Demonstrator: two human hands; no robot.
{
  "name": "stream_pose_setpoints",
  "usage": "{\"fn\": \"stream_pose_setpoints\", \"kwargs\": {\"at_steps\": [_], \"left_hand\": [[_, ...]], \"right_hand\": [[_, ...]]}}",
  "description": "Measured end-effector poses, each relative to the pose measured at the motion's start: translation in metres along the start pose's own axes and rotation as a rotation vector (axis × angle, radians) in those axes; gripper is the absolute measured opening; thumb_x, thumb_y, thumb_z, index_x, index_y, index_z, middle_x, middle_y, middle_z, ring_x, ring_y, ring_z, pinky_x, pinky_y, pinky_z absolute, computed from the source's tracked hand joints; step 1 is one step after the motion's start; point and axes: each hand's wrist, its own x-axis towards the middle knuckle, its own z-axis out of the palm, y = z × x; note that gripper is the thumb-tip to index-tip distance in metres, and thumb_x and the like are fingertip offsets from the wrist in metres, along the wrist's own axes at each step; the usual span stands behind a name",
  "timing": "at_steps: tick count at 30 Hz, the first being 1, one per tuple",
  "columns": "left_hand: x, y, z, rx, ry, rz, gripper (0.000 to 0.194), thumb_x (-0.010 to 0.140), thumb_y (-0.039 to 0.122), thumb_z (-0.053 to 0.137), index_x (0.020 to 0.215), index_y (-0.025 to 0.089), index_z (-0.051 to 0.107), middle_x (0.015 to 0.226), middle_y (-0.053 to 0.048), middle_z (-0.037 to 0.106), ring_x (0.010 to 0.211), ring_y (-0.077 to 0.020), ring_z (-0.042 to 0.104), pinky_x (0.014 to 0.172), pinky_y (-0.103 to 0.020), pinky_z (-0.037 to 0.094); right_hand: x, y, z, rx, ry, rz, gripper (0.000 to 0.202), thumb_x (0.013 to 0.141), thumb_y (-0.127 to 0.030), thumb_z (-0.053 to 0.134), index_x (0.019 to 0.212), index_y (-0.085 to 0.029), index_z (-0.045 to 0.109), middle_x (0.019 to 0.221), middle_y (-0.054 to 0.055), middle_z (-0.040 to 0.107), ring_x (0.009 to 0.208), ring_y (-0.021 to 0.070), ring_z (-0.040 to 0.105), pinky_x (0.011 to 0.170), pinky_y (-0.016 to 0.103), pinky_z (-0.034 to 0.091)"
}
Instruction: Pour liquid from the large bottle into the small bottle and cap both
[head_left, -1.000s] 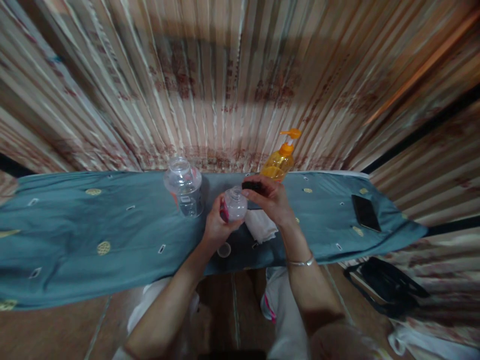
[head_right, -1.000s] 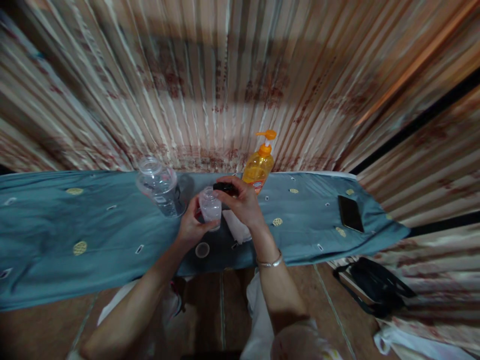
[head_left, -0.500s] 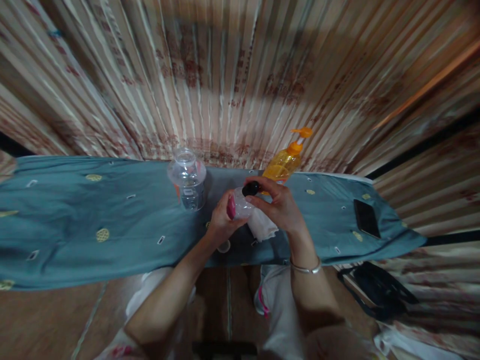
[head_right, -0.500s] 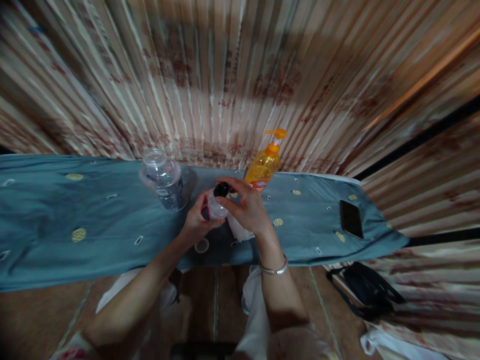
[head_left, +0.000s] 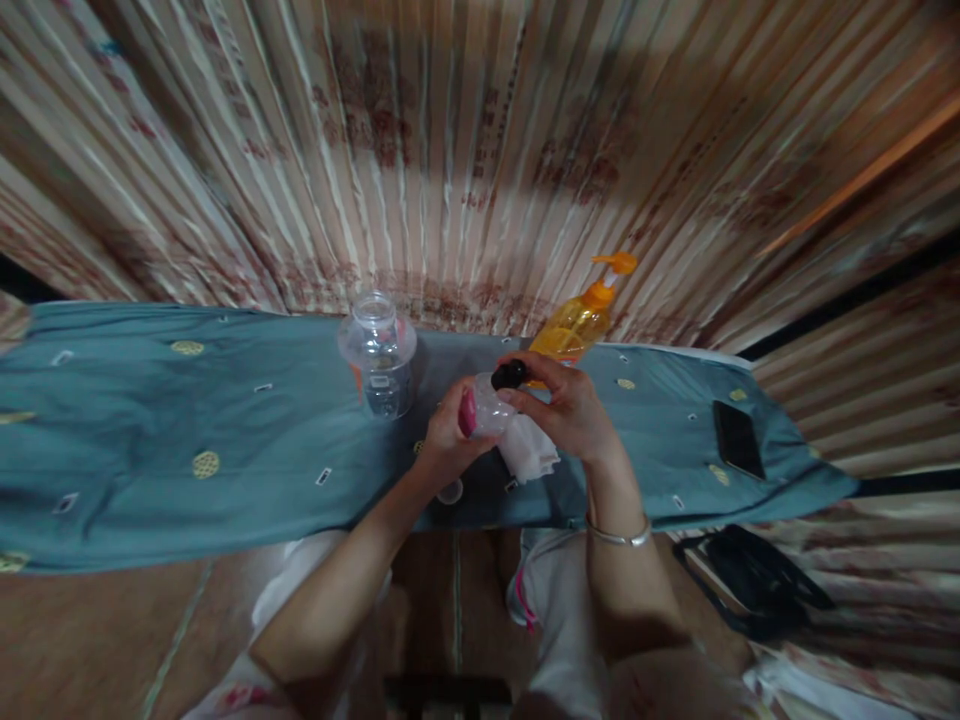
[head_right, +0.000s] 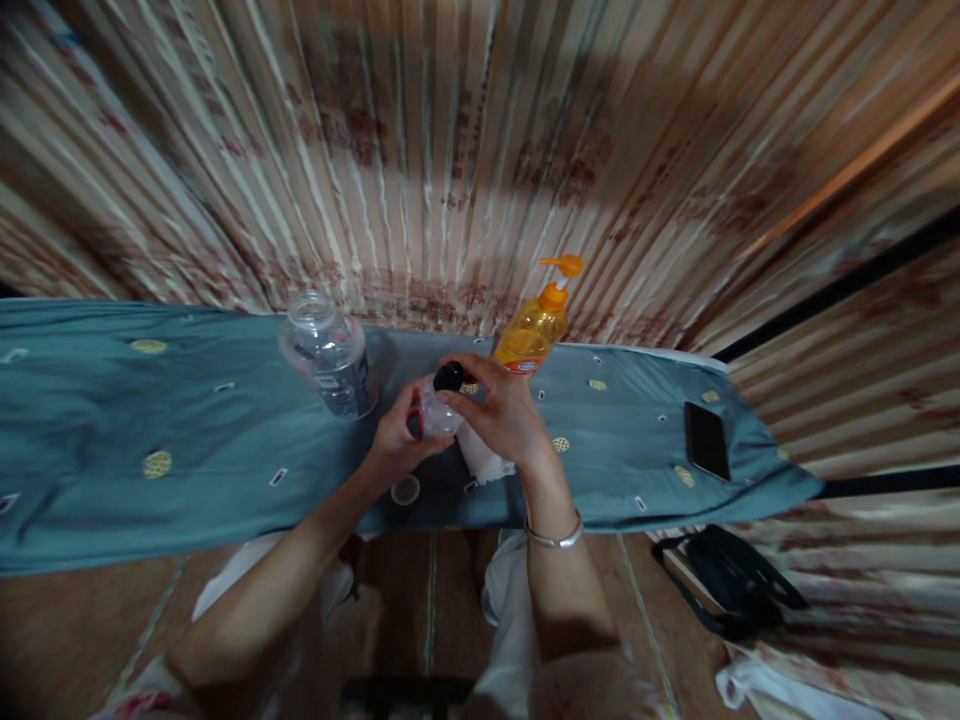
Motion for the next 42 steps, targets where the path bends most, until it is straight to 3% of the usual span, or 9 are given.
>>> {"fn": "stream_pose_setpoints", "kwargs": {"at_steps": [5, 10, 14, 20, 26, 30, 34, 39, 42], "left_hand": [[0.0, -0.003, -0.001, 0.014, 0.001, -0.012, 0.084, 0.064, 0.027, 0.096, 0.14, 0.022, 0.06, 0.144, -0.013, 0.073, 0.134, -0.0364, 0.07, 0.119, -0.053, 0.054], [0.0, -0.005, -0.001, 0.02, -0.001, -0.015, 0.087, 0.063, 0.027, 0.096, 0.142, 0.02, 0.059, 0.145, -0.016, 0.072, 0.136, -0.0379, 0.069, 0.12, -0.053, 0.053], [0.001, -0.005, -0.001, 0.023, -0.004, -0.008, 0.086, 0.063, 0.027, 0.096, 0.141, 0.021, 0.06, 0.141, -0.014, 0.074, 0.132, -0.0363, 0.072, 0.117, -0.052, 0.055], [0.0, -0.004, -0.002, 0.03, 0.001, -0.008, 0.088, 0.063, 0.029, 0.098, 0.142, 0.022, 0.059, 0.142, -0.014, 0.074, 0.132, -0.0367, 0.071, 0.115, -0.053, 0.056], [0.0, -0.001, -0.003, 0.032, 0.0, 0.006, 0.086, 0.064, 0.029, 0.098, 0.141, 0.021, 0.061, 0.139, -0.013, 0.075, 0.129, -0.0367, 0.073, 0.116, -0.052, 0.056], [0.001, -0.002, -0.002, 0.03, -0.002, -0.001, 0.085, 0.064, 0.028, 0.097, 0.141, 0.022, 0.06, 0.141, -0.013, 0.074, 0.13, -0.0362, 0.072, 0.116, -0.053, 0.056], [0.0, -0.002, -0.003, 0.022, -0.005, -0.001, 0.086, 0.065, 0.029, 0.097, 0.142, 0.022, 0.059, 0.142, -0.013, 0.074, 0.131, -0.0351, 0.072, 0.117, -0.051, 0.056], [0.0, -0.002, -0.004, 0.007, -0.006, -0.001, 0.086, 0.066, 0.033, 0.097, 0.142, 0.022, 0.059, 0.142, -0.014, 0.074, 0.129, -0.0351, 0.073, 0.115, -0.051, 0.056], [0.001, -0.003, -0.003, 0.001, 0.001, -0.001, 0.085, 0.065, 0.032, 0.096, 0.141, 0.023, 0.059, 0.141, -0.013, 0.074, 0.13, -0.035, 0.072, 0.116, -0.051, 0.056]], "right_hand": [[-0.001, -0.005, 0.004, -0.113, 0.089, 0.019, 0.033, 0.096, -0.056, 0.08, 0.111, -0.026, 0.08, 0.103, 0.007, 0.083, 0.095, 0.0281, 0.078, 0.091, 0.044, 0.063], [-0.001, -0.004, 0.008, -0.114, 0.099, 0.043, 0.037, 0.096, -0.06, 0.078, 0.11, -0.026, 0.077, 0.101, 0.007, 0.082, 0.093, 0.0271, 0.077, 0.089, 0.043, 0.062], [-0.001, 0.0, 0.012, -0.105, 0.089, 0.055, 0.038, 0.097, -0.062, 0.075, 0.108, -0.025, 0.076, 0.099, 0.006, 0.081, 0.092, 0.027, 0.076, 0.087, 0.042, 0.062], [-0.001, -0.002, 0.018, -0.192, 0.194, 0.082, 0.044, 0.09, -0.067, 0.081, 0.099, -0.025, 0.076, 0.094, 0.007, 0.08, 0.09, 0.029, 0.077, 0.086, 0.044, 0.063], [-0.002, -0.001, 0.012, -0.043, 0.066, 0.047, 0.065, 0.089, -0.071, 0.08, 0.136, -0.027, 0.072, 0.13, 0.012, 0.081, 0.115, 0.0314, 0.077, 0.102, 0.049, 0.063], [-0.001, 0.0, 0.012, -0.005, 0.014, 0.036, 0.045, 0.1, -0.063, 0.071, 0.125, -0.026, 0.075, 0.118, 0.01, 0.083, 0.11, 0.0287, 0.079, 0.101, 0.046, 0.063], [0.001, -0.003, 0.016, -0.05, 0.087, 0.061, 0.043, 0.096, -0.064, 0.075, 0.109, -0.023, 0.075, 0.1, 0.008, 0.083, 0.095, 0.0277, 0.08, 0.089, 0.042, 0.065], [0.001, -0.005, 0.015, -0.04, 0.049, 0.058, 0.044, 0.096, -0.064, 0.076, 0.119, -0.026, 0.076, 0.117, 0.009, 0.084, 0.106, 0.0283, 0.08, 0.099, 0.044, 0.064], [0.001, -0.003, 0.015, -0.068, 0.04, 0.062, 0.038, 0.098, -0.059, 0.075, 0.117, -0.026, 0.077, 0.114, 0.009, 0.084, 0.105, 0.0283, 0.08, 0.098, 0.045, 0.064]]}}
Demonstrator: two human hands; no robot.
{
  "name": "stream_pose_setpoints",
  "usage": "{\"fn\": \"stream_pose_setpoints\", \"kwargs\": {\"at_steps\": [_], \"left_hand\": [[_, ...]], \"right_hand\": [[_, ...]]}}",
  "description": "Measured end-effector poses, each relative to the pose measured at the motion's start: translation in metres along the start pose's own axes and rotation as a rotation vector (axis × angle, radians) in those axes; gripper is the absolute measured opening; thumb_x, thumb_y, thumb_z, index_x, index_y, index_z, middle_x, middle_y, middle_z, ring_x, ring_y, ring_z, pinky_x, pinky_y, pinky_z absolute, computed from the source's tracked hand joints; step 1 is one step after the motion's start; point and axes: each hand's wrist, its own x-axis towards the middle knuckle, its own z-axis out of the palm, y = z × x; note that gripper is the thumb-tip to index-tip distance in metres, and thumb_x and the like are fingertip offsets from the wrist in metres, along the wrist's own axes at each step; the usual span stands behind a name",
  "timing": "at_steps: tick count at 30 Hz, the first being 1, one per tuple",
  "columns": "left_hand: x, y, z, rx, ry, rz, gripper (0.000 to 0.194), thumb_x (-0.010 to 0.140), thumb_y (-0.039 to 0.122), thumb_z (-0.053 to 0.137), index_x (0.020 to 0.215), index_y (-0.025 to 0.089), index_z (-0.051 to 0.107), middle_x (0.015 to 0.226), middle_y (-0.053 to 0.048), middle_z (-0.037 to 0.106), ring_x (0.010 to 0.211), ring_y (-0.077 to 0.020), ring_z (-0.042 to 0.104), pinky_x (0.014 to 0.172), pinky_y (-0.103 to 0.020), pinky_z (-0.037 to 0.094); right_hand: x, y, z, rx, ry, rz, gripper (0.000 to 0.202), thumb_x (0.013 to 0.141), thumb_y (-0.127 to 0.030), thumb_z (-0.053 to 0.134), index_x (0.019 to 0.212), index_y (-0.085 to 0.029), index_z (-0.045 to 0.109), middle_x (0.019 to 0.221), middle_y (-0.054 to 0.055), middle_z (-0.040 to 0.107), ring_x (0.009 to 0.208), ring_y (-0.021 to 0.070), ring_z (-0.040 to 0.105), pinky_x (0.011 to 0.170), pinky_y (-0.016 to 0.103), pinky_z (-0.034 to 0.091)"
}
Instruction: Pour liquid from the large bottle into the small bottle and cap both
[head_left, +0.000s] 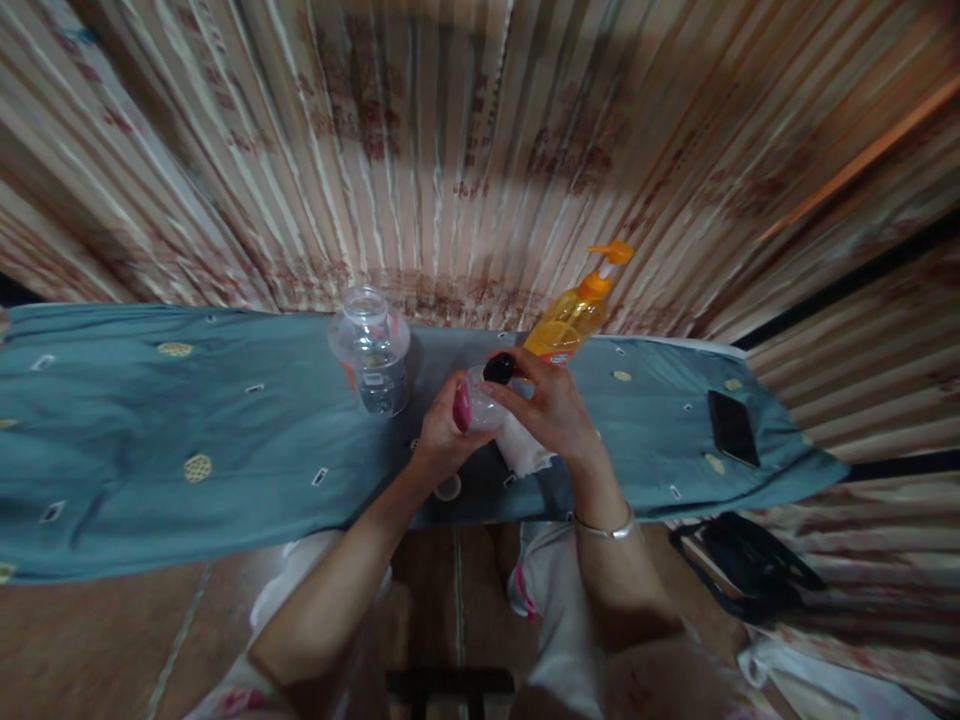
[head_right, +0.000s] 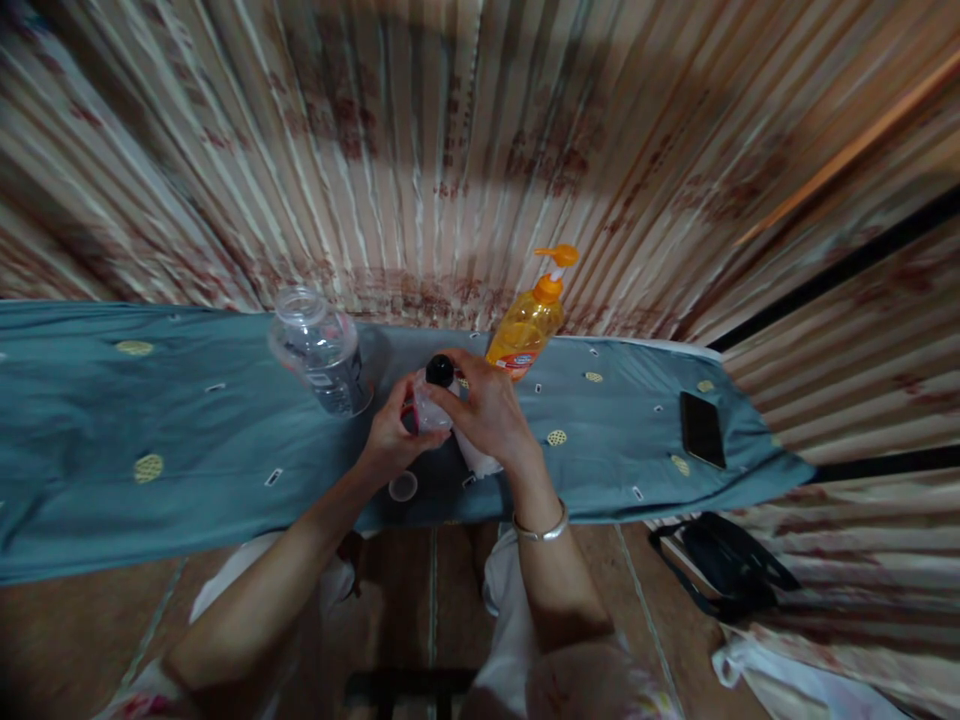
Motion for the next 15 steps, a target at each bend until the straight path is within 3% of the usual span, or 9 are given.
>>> {"fn": "stream_pose_setpoints", "kwargs": {"at_steps": [4, 7, 10, 15], "left_hand": [[0.0, 0.0009, 0.0012, -0.016, -0.003, 0.001, 0.083, 0.066, 0.032, 0.095, 0.14, 0.023, 0.059, 0.138, -0.011, 0.075, 0.127, -0.0341, 0.073, 0.113, -0.049, 0.058], [-0.0004, 0.0025, 0.0014, -0.03, -0.009, 0.002, 0.082, 0.067, 0.033, 0.094, 0.14, 0.023, 0.059, 0.139, -0.012, 0.074, 0.126, -0.0337, 0.074, 0.113, -0.049, 0.058], [-0.0002, 0.0027, 0.0014, -0.034, -0.008, -0.001, 0.081, 0.067, 0.032, 0.094, 0.139, 0.023, 0.059, 0.139, -0.012, 0.074, 0.129, -0.0339, 0.072, 0.114, -0.049, 0.057], [0.0009, 0.0002, 0.0018, -0.034, -0.001, -0.014, 0.083, 0.064, 0.03, 0.095, 0.139, 0.022, 0.059, 0.141, -0.014, 0.073, 0.131, -0.0349, 0.072, 0.115, -0.05, 0.057]], "right_hand": [[-0.0001, 0.0004, 0.0016, -0.049, 0.041, 0.033, 0.043, 0.093, -0.063, 0.08, 0.11, -0.024, 0.077, 0.104, 0.009, 0.084, 0.099, 0.0296, 0.08, 0.094, 0.045, 0.065], [-0.0007, -0.0002, 0.0003, 0.009, 0.029, 0.011, 0.054, 0.091, -0.067, 0.081, 0.122, -0.024, 0.075, 0.117, 0.011, 0.084, 0.106, 0.0303, 0.08, 0.098, 0.045, 0.065], [-0.0011, 0.0006, -0.0021, 0.064, -0.019, -0.023, 0.053, 0.096, -0.066, 0.074, 0.13, -0.025, 0.074, 0.126, 0.01, 0.083, 0.112, 0.0291, 0.08, 0.101, 0.045, 0.064], [-0.0004, 0.0017, -0.0003, 0.021, 0.018, 0.011, 0.043, 0.097, -0.064, 0.074, 0.112, -0.024, 0.077, 0.106, 0.008, 0.084, 0.099, 0.0284, 0.08, 0.095, 0.045, 0.066]]}}
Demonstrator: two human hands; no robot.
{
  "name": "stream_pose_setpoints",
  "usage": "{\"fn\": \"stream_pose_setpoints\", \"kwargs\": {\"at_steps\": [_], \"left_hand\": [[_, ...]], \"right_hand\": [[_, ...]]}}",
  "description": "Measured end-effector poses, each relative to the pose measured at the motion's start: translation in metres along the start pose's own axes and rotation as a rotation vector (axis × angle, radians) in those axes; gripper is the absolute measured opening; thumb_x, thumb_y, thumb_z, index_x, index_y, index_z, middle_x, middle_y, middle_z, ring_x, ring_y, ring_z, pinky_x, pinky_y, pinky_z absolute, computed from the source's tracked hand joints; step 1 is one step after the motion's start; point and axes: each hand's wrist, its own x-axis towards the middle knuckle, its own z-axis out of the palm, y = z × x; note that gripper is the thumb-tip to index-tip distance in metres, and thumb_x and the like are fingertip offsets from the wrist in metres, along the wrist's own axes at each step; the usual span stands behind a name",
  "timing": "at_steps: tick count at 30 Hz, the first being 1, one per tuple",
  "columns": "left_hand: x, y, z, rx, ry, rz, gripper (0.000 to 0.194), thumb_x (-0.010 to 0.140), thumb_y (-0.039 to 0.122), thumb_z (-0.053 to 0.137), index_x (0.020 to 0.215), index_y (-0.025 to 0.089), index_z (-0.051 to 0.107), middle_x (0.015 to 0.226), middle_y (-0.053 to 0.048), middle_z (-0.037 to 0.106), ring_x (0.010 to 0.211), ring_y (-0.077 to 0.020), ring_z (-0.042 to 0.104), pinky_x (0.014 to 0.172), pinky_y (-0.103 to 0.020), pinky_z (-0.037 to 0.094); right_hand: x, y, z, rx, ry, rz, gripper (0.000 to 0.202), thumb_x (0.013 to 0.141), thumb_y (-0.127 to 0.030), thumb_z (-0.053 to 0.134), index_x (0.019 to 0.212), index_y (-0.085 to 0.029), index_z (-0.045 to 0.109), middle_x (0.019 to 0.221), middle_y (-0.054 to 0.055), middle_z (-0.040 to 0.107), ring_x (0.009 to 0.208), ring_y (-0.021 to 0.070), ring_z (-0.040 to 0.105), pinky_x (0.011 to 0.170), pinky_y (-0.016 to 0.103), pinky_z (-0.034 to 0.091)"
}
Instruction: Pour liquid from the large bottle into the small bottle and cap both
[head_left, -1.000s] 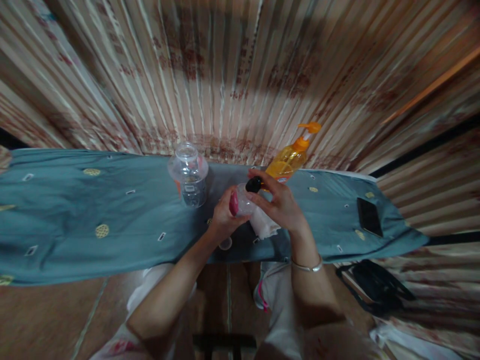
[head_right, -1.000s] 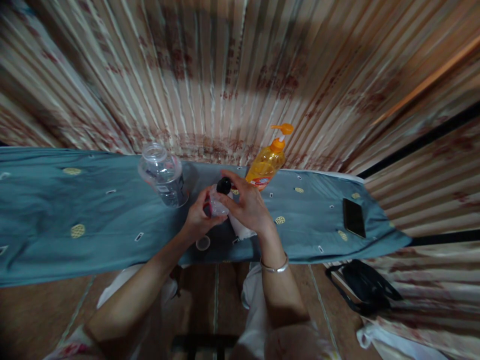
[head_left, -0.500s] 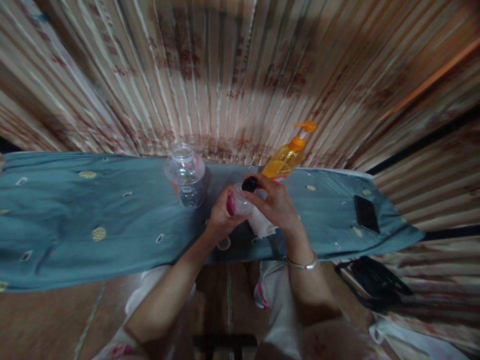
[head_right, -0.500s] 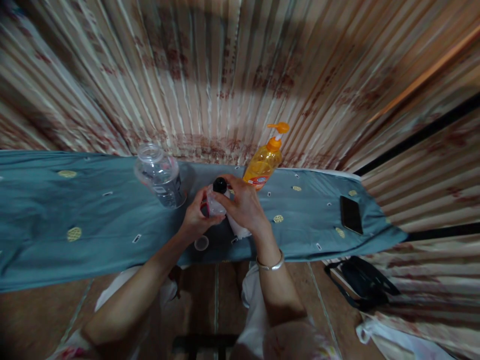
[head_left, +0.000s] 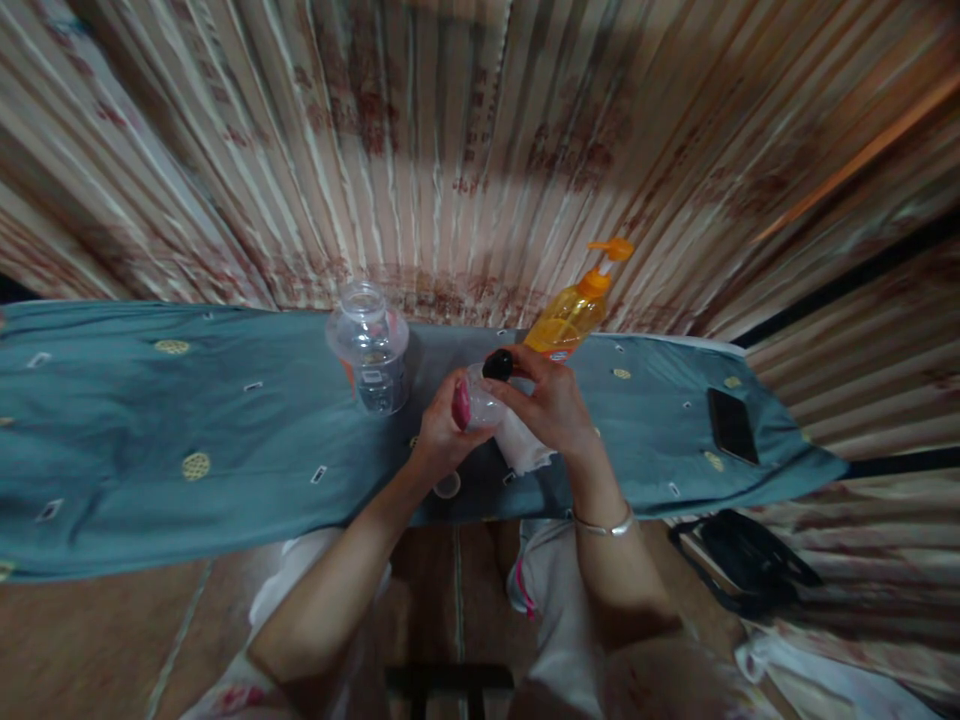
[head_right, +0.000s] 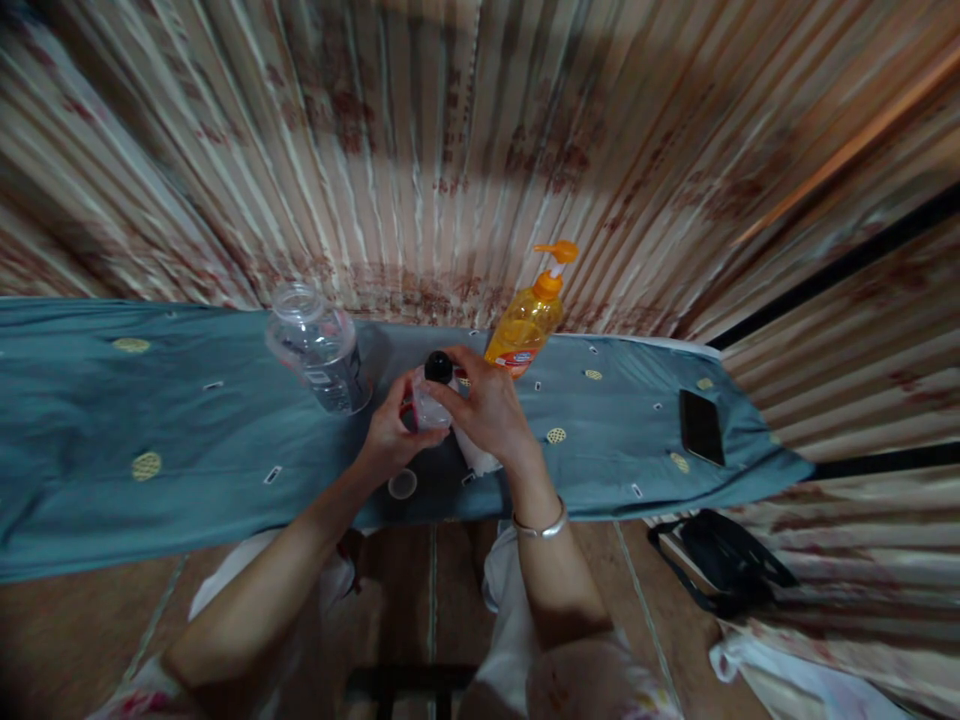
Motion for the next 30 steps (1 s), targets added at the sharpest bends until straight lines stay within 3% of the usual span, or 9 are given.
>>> {"fn": "stream_pose_setpoints", "kwargs": {"at_steps": [4, 10, 14, 18, 21, 24, 27, 30], "left_hand": [[-0.0005, 0.0007, -0.0005, -0.003, -0.002, -0.005, 0.083, 0.065, 0.03, 0.096, 0.139, 0.024, 0.059, 0.14, -0.011, 0.074, 0.13, -0.0343, 0.072, 0.116, -0.05, 0.057], [-0.0013, 0.0009, -0.0011, -0.011, -0.009, -0.002, 0.084, 0.065, 0.029, 0.097, 0.141, 0.023, 0.059, 0.141, -0.012, 0.074, 0.129, -0.0344, 0.073, 0.113, -0.05, 0.059], [-0.0001, -0.0013, -0.0003, -0.006, 0.005, -0.004, 0.086, 0.063, 0.03, 0.098, 0.14, 0.022, 0.06, 0.14, -0.013, 0.074, 0.13, -0.0347, 0.072, 0.114, -0.05, 0.058], [-0.0006, 0.0002, 0.0002, -0.011, 0.004, 0.002, 0.082, 0.065, 0.03, 0.097, 0.138, 0.024, 0.06, 0.139, -0.011, 0.075, 0.127, -0.0326, 0.073, 0.114, -0.048, 0.058], [-0.0012, 0.0018, 0.0001, -0.008, 0.007, 0.005, 0.082, 0.066, 0.031, 0.096, 0.139, 0.024, 0.059, 0.139, -0.011, 0.075, 0.127, -0.0329, 0.074, 0.113, -0.048, 0.059], [-0.0011, 0.0015, 0.0001, -0.003, 0.01, 0.005, 0.083, 0.065, 0.031, 0.097, 0.139, 0.024, 0.06, 0.139, -0.012, 0.075, 0.127, -0.0336, 0.074, 0.113, -0.048, 0.059], [-0.0006, 0.0008, 0.0, -0.001, 0.01, 0.011, 0.083, 0.064, 0.032, 0.096, 0.138, 0.023, 0.06, 0.139, -0.011, 0.074, 0.128, -0.0341, 0.073, 0.115, -0.049, 0.058], [-0.0007, 0.0011, -0.0006, 0.002, 0.009, 0.014, 0.082, 0.064, 0.032, 0.096, 0.137, 0.023, 0.06, 0.138, -0.012, 0.074, 0.128, -0.0348, 0.073, 0.114, -0.05, 0.058]], "right_hand": [[0.0002, -0.0022, 0.0032, -0.031, 0.037, 0.036, 0.045, 0.091, -0.065, 0.082, 0.109, -0.025, 0.077, 0.103, 0.007, 0.084, 0.096, 0.0286, 0.081, 0.092, 0.045, 0.067], [-0.0015, 0.0, -0.0009, 0.093, -0.019, -0.012, 0.062, 0.09, -0.068, 0.081, 0.138, -0.029, 0.072, 0.136, 0.009, 0.08, 0.122, 0.0302, 0.078, 0.106, 0.047, 0.065], [-0.0012, 0.0048, -0.0014, 0.106, -0.034, 0.0, 0.05, 0.097, -0.067, 0.073, 0.128, -0.027, 0.077, 0.124, 0.008, 0.084, 0.113, 0.0284, 0.08, 0.105, 0.047, 0.065], [-0.0001, 0.0052, 0.0016, 0.072, 0.031, 0.049, 0.052, 0.09, -0.071, 0.08, 0.113, -0.024, 0.078, 0.108, 0.007, 0.085, 0.102, 0.0289, 0.081, 0.101, 0.048, 0.066], [-0.0001, 0.0033, 0.0016, 0.066, 0.028, 0.043, 0.057, 0.086, -0.071, 0.084, 0.119, -0.025, 0.077, 0.116, 0.008, 0.084, 0.108, 0.0299, 0.08, 0.103, 0.05, 0.065], [-0.0008, 0.0028, 0.0003, 0.084, -0.02, 0.009, 0.059, 0.089, -0.071, 0.081, 0.13, -0.028, 0.075, 0.127, 0.008, 0.083, 0.116, 0.0295, 0.079, 0.104, 0.048, 0.065], [-0.0013, 0.0037, 0.0003, 0.057, -0.022, 0.012, 0.053, 0.095, -0.07, 0.076, 0.123, -0.025, 0.077, 0.117, 0.009, 0.084, 0.109, 0.0294, 0.08, 0.103, 0.047, 0.064], [-0.0014, 0.0039, 0.0015, 0.022, 0.023, 0.036, 0.051, 0.091, -0.069, 0.081, 0.118, -0.025, 0.078, 0.112, 0.009, 0.084, 0.106, 0.0303, 0.08, 0.102, 0.048, 0.064]]}}
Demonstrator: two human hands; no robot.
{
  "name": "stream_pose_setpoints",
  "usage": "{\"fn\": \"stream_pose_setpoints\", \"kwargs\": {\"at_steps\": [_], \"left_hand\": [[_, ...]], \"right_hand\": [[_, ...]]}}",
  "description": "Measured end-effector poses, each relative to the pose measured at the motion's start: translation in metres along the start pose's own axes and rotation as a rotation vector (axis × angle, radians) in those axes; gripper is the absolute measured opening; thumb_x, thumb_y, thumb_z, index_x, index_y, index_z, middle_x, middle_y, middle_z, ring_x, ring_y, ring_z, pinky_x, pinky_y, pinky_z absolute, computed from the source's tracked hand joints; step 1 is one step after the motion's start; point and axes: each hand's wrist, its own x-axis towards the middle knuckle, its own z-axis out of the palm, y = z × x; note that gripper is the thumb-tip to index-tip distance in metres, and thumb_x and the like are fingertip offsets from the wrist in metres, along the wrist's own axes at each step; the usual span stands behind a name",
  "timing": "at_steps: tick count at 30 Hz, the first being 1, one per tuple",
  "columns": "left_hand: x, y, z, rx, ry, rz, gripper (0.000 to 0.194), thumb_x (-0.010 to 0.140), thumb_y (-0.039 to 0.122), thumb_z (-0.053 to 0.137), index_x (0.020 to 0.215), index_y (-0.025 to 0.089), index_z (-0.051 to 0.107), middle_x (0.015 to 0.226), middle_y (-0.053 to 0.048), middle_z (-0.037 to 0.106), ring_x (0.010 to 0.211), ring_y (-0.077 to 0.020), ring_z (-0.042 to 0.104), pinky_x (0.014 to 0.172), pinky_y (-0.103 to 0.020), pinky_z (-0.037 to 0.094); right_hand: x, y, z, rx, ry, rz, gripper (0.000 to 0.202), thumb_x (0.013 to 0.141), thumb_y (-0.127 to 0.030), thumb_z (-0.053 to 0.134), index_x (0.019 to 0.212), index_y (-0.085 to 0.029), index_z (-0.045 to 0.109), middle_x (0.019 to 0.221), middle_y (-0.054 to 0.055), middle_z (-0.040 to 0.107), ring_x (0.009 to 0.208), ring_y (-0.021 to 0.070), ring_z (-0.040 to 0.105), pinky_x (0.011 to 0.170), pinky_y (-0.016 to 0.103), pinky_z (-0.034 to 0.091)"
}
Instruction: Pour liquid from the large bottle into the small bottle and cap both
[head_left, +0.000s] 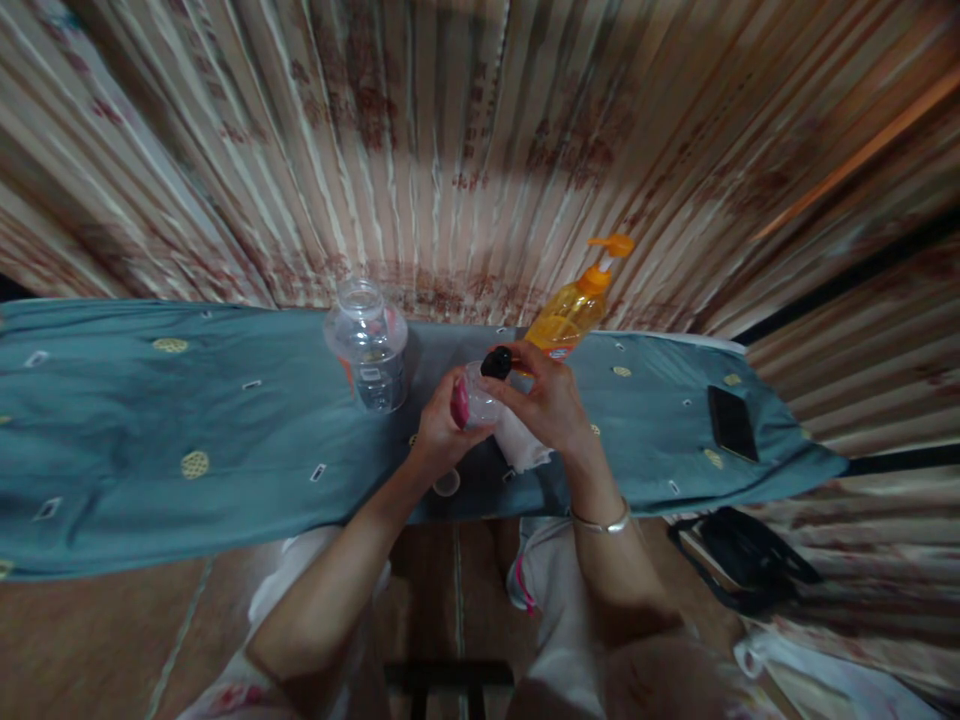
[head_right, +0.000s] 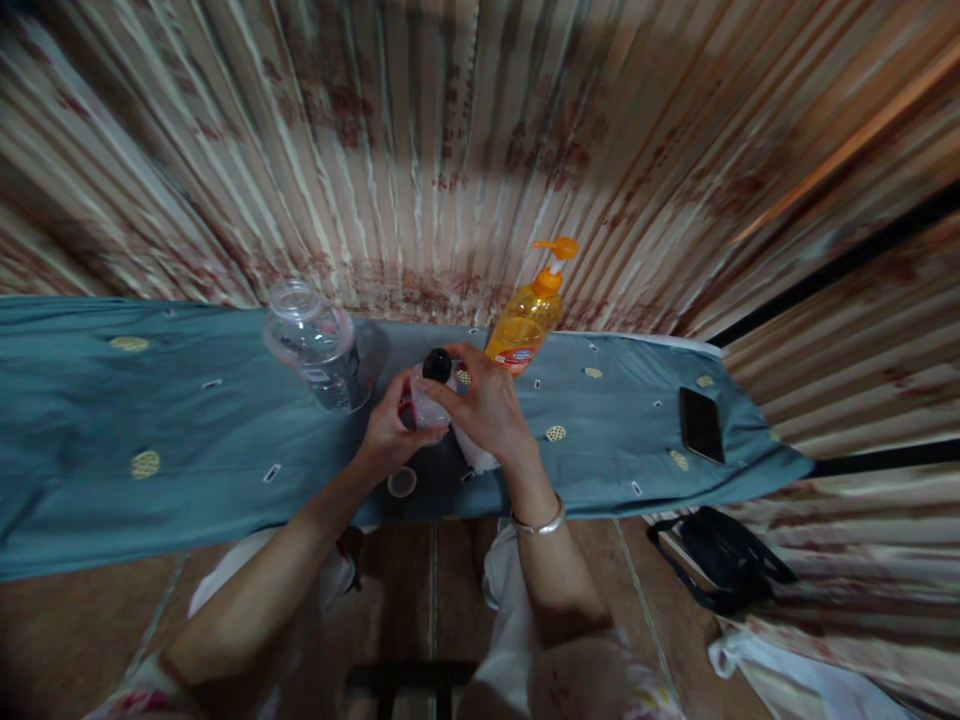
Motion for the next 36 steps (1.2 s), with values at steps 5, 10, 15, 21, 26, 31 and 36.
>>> {"fn": "stream_pose_setpoints", "kwargs": {"at_steps": [5, 10, 15, 21, 26, 31, 36], "left_hand": [[-0.0003, 0.0009, -0.0007, 0.004, -0.002, -0.004, 0.084, 0.065, 0.033, 0.097, 0.139, 0.023, 0.059, 0.139, -0.013, 0.074, 0.129, -0.0349, 0.072, 0.114, -0.049, 0.058], [-0.0002, 0.0, -0.0005, 0.009, -0.003, -0.012, 0.085, 0.064, 0.031, 0.097, 0.139, 0.023, 0.059, 0.14, -0.012, 0.074, 0.128, -0.0345, 0.073, 0.114, -0.05, 0.058], [-0.0008, -0.0006, -0.0005, 0.014, -0.003, -0.025, 0.086, 0.065, 0.031, 0.098, 0.141, 0.024, 0.06, 0.14, -0.011, 0.074, 0.128, -0.0341, 0.073, 0.112, -0.048, 0.059], [-0.0003, -0.002, -0.0006, 0.006, -0.003, -0.026, 0.088, 0.063, 0.033, 0.099, 0.141, 0.023, 0.058, 0.142, -0.012, 0.073, 0.131, -0.0355, 0.071, 0.116, -0.051, 0.056], [0.0001, -0.003, 0.0003, 0.0, -0.005, -0.022, 0.089, 0.063, 0.033, 0.098, 0.141, 0.022, 0.057, 0.143, -0.014, 0.072, 0.132, -0.0366, 0.071, 0.117, -0.053, 0.056], [0.0003, -0.0045, -0.0001, 0.011, 0.004, -0.027, 0.09, 0.061, 0.032, 0.099, 0.14, 0.023, 0.058, 0.143, -0.014, 0.072, 0.134, -0.0372, 0.07, 0.118, -0.053, 0.054], [-0.0006, -0.0043, -0.0011, 0.01, -0.005, -0.016, 0.087, 0.064, 0.032, 0.098, 0.141, 0.024, 0.058, 0.143, -0.012, 0.073, 0.132, -0.0354, 0.072, 0.116, -0.051, 0.056]], "right_hand": [[-0.0005, -0.0002, 0.0006, 0.045, -0.04, -0.045, 0.057, 0.093, -0.068, 0.078, 0.131, -0.026, 0.074, 0.126, 0.009, 0.082, 0.116, 0.0295, 0.079, 0.104, 0.046, 0.064], [-0.0004, 0.0004, 0.0015, -0.032, 0.021, -0.006, 0.049, 0.092, -0.065, 0.081, 0.119, -0.024, 0.077, 0.113, 0.01, 0.083, 0.108, 0.0312, 0.08, 0.102, 0.049, 0.064], [-0.0009, -0.0004, 0.0, 0.037, -0.013, -0.041, 0.058, 0.091, -0.067, 0.081, 0.132, -0.027, 0.073, 0.129, 0.01, 0.081, 0.117, 0.0302, 0.078, 0.106, 0.048, 0.064], [-0.0011, -0.0005, 0.0009, -0.023, 0.02, -0.04, 0.049, 0.095, -0.065, 0.077, 0.122, -0.024, 0.076, 0.116, 0.011, 0.083, 0.111, 0.0311, 0.08, 0.104, 0.049, 0.064], [-0.0014, 0.0011, 0.0011, 0.04, 0.008, -0.045, 0.062, 0.09, -0.069, 0.082, 0.135, -0.028, 0.072, 0.133, 0.01, 0.081, 0.121, 0.0308, 0.077, 0.108, 0.049, 0.063], [-0.0009, 0.0008, 0.0021, 0.009, 0.017, -0.037, 0.047, 0.094, -0.065, 0.078, 0.12, -0.026, 0.078, 0.116, 0.008, 0.084, 0.11, 0.0301, 0.08, 0.103, 0.047, 0.064], [-0.0012, -0.0002, 0.002, 0.004, 0.038, -0.039, 0.057, 0.087, -0.068, 0.084, 0.124, -0.026, 0.076, 0.123, 0.01, 0.083, 0.112, 0.0312, 0.079, 0.103, 0.048, 0.064]]}}
